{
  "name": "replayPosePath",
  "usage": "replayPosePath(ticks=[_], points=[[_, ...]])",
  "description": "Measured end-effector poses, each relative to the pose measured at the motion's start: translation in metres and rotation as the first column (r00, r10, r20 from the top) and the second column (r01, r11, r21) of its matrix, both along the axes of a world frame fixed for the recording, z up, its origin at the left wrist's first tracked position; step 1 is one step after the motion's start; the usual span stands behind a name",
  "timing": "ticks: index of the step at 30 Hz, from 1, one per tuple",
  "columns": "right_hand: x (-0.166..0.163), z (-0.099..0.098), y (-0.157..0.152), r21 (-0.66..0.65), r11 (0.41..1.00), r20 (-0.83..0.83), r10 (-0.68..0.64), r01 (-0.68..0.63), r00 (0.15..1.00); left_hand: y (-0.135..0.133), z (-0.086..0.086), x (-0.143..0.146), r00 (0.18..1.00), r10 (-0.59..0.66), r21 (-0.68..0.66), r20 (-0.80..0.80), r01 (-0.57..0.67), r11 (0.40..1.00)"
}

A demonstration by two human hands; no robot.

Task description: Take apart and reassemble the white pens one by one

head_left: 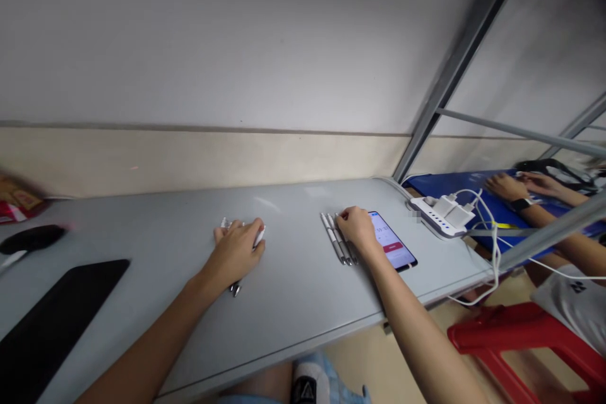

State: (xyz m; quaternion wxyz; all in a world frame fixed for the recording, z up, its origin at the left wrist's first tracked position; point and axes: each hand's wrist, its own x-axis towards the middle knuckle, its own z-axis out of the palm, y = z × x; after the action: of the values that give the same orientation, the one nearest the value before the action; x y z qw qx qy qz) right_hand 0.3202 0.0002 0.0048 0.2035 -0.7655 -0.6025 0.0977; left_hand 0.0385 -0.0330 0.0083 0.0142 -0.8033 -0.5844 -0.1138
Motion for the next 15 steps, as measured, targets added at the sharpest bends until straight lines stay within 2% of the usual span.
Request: replayPosePath(ticks=[15], points=[[0.001, -0.0037, 0.0044, 0.001, 0.997, -0.017, 0.072, -0.072, 0.997, 0.001, -0.0029, -0.0012, 1.0, 0.003, 0.019, -0.005, -0.003, 1.0]])
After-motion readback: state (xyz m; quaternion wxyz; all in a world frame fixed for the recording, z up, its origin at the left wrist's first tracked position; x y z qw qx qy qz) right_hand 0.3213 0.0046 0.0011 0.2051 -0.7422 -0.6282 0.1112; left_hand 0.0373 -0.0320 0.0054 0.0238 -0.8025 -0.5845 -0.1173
